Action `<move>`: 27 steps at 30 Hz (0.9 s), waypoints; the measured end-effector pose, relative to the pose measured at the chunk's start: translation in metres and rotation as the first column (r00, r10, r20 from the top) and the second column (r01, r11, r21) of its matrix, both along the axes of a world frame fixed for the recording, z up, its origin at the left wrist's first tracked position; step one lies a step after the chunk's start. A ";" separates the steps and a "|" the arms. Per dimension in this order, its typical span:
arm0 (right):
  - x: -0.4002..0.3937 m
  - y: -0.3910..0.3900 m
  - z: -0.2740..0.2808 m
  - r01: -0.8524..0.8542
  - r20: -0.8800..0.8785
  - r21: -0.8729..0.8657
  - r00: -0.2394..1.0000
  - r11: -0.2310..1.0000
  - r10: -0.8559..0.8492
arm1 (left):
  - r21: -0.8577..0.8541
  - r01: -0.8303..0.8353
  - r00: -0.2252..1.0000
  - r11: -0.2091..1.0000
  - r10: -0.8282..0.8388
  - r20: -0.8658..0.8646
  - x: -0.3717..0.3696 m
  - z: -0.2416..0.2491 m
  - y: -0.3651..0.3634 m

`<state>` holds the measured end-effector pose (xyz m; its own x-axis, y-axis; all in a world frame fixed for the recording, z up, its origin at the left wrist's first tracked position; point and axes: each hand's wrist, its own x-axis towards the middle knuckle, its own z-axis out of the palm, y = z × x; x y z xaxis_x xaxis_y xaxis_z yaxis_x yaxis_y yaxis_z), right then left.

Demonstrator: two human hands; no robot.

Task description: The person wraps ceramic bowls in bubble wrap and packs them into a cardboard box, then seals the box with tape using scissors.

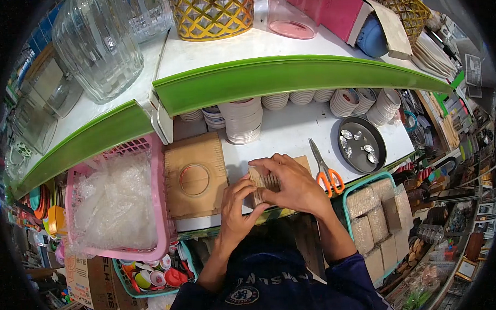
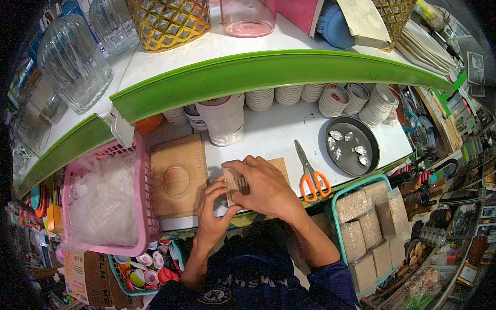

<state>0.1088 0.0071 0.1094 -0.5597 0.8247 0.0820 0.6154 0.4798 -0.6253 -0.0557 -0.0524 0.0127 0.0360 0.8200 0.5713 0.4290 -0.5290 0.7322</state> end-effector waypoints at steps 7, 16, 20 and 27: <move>0.006 0.004 -0.002 -0.035 0.028 -0.037 0.999 0.999 0.037 | -0.016 -0.015 0.999 1.000 0.014 -0.051 -0.001 0.002 -0.001; 0.011 0.016 -0.003 -0.076 -0.054 -0.116 0.996 0.990 0.070 | -0.027 -0.018 0.998 0.999 0.017 -0.055 -0.001 0.005 0.000; 0.005 0.015 0.001 0.017 -0.033 -0.096 0.999 0.995 -0.020 | 0.001 -0.011 0.998 1.000 0.011 -0.062 -0.001 0.006 0.000; 0.002 0.021 -0.004 0.118 -0.059 -0.051 0.991 0.992 -0.121 | 0.008 -0.009 0.997 1.000 0.010 -0.072 -0.002 0.008 0.001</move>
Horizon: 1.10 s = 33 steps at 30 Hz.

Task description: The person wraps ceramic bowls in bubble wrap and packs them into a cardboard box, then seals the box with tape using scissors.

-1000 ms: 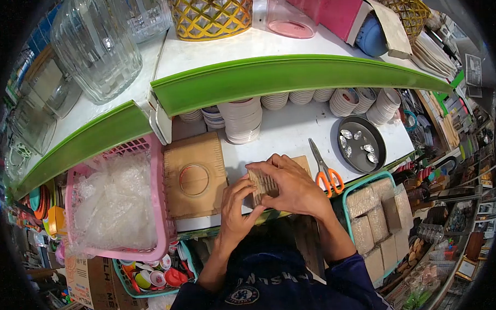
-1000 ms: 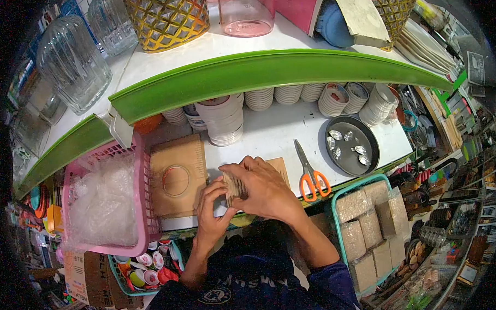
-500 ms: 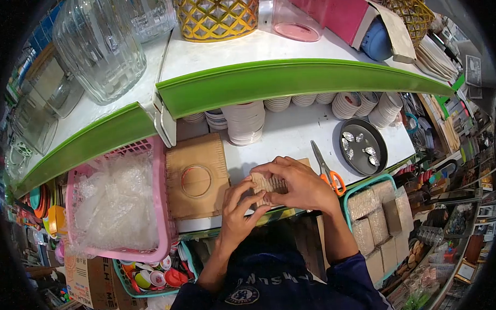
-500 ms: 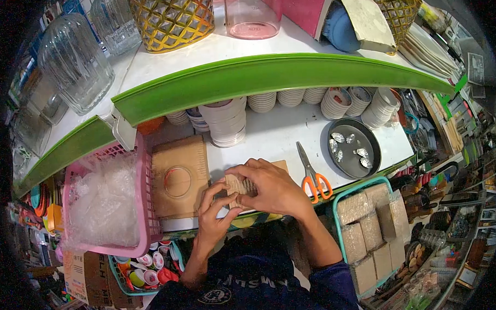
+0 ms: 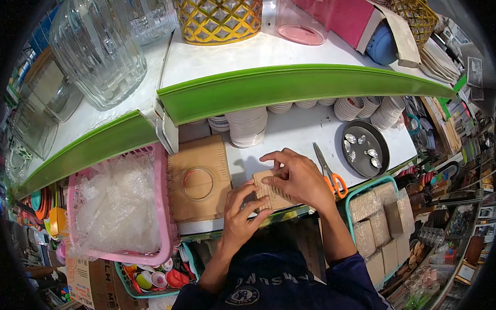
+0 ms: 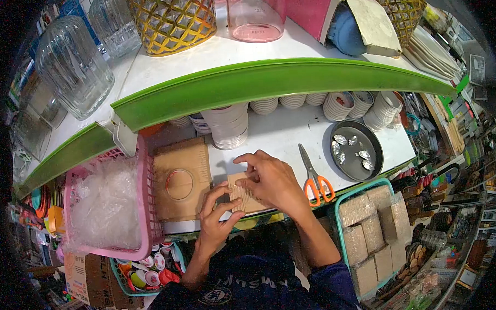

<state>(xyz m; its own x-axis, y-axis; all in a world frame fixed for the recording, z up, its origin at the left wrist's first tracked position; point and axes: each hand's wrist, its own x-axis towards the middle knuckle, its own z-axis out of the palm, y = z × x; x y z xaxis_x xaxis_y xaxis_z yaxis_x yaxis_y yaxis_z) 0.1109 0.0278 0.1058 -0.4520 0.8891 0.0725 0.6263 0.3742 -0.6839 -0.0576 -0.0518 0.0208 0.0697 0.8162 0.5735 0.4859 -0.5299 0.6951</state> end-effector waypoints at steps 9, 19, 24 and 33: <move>-0.005 -0.006 0.010 -0.026 0.123 0.029 0.992 0.999 0.022 | 0.003 0.003 1.000 1.000 -0.003 -0.004 -0.001 -0.003 0.001; -0.014 -0.010 0.007 0.084 0.174 0.045 0.980 0.995 -0.091 | 0.029 0.002 0.990 1.000 0.002 -0.138 -0.005 0.008 0.001; -0.007 -0.009 0.003 0.072 0.006 0.036 0.997 0.997 -0.072 | 0.085 0.045 0.972 0.995 -0.024 -0.234 -0.010 0.011 0.013; 0.025 -0.020 0.019 0.149 -0.297 -0.011 0.944 0.989 -0.146 | -0.001 0.214 0.975 0.977 -0.214 -0.066 -0.011 -0.003 0.020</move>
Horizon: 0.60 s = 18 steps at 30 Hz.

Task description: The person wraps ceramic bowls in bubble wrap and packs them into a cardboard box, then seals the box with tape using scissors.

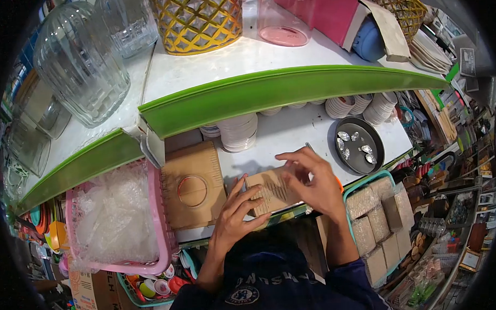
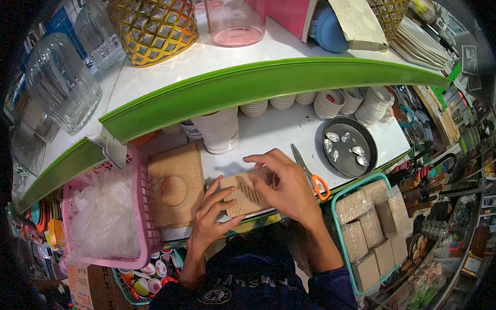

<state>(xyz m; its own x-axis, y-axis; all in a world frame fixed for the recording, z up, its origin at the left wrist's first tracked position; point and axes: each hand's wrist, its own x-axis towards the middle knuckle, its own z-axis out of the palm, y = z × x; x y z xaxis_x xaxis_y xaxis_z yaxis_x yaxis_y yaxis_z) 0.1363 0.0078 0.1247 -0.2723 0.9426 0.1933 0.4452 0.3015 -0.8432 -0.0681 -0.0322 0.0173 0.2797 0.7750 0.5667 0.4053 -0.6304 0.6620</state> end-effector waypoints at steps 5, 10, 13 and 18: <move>0.034 0.001 -0.005 0.144 -0.058 0.215 0.989 0.966 -0.135 | 0.146 -0.114 0.990 0.983 0.100 0.095 -0.007 0.003 0.003; 0.050 0.001 -0.021 0.158 0.291 0.537 0.887 0.829 -0.358 | -0.066 -0.133 0.779 0.989 0.146 0.610 -0.007 0.008 0.007; 0.054 -0.006 -0.043 0.103 0.383 0.373 0.888 0.922 -0.254 | -0.289 -0.003 0.669 0.957 0.217 0.711 -0.011 0.016 0.009; 0.058 -0.009 -0.039 -0.377 0.599 0.579 0.798 0.723 -0.064 | -0.541 0.122 0.783 0.832 0.254 0.567 -0.015 0.009 0.011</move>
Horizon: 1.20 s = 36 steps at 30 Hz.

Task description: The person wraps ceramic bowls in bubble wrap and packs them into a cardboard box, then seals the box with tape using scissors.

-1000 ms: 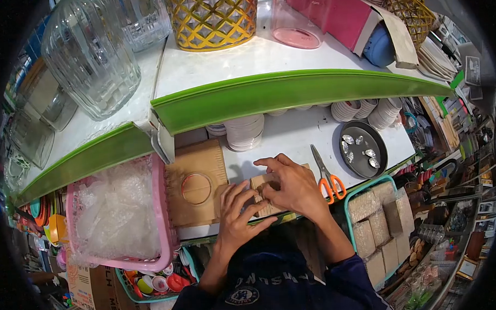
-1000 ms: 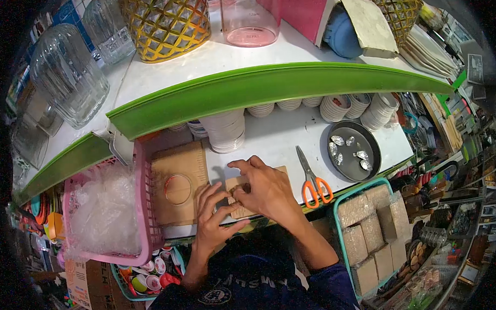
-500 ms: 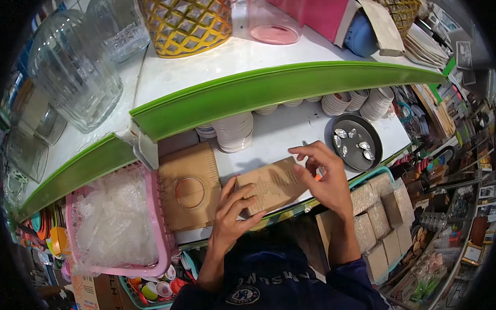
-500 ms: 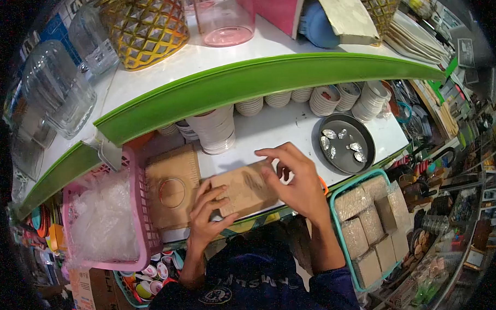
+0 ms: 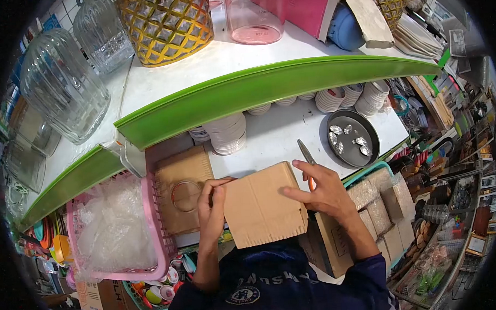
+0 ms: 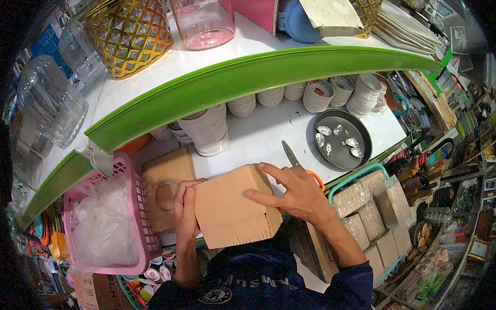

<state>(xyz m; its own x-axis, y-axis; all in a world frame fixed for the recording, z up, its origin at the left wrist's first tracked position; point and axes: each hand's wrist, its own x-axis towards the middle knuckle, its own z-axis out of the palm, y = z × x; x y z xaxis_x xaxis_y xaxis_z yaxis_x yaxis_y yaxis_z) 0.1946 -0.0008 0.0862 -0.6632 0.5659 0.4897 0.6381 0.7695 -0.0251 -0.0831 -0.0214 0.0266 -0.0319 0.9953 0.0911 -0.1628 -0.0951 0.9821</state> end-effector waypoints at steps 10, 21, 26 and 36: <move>0.024 0.019 0.002 0.116 -0.051 -0.672 0.978 0.731 -0.202 | -0.276 0.351 0.931 0.895 -0.366 -0.001 0.016 -0.003 -0.022; 0.035 0.043 -0.051 0.255 0.256 -0.701 0.962 0.667 -0.099 | -0.358 0.411 0.834 0.838 -0.505 -0.223 0.018 -0.023 -0.048; 0.034 0.046 -0.049 0.228 0.236 -0.720 0.969 0.655 -0.078 | -0.192 0.154 0.793 0.969 -0.237 -0.560 0.035 0.031 -0.050; 0.017 0.044 -0.022 0.313 0.288 -0.802 0.949 0.508 -0.131 | 0.251 0.325 0.475 0.912 0.072 -0.877 0.049 0.063 0.003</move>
<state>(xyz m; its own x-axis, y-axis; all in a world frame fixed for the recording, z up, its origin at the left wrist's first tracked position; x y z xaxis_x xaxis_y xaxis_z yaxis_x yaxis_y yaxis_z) 0.2113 0.0432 0.0643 -0.4718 0.7916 -0.3883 0.8476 0.2860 -0.4469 -0.0340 -0.0187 0.0892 0.3826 0.8684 0.3155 0.6948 -0.4956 0.5213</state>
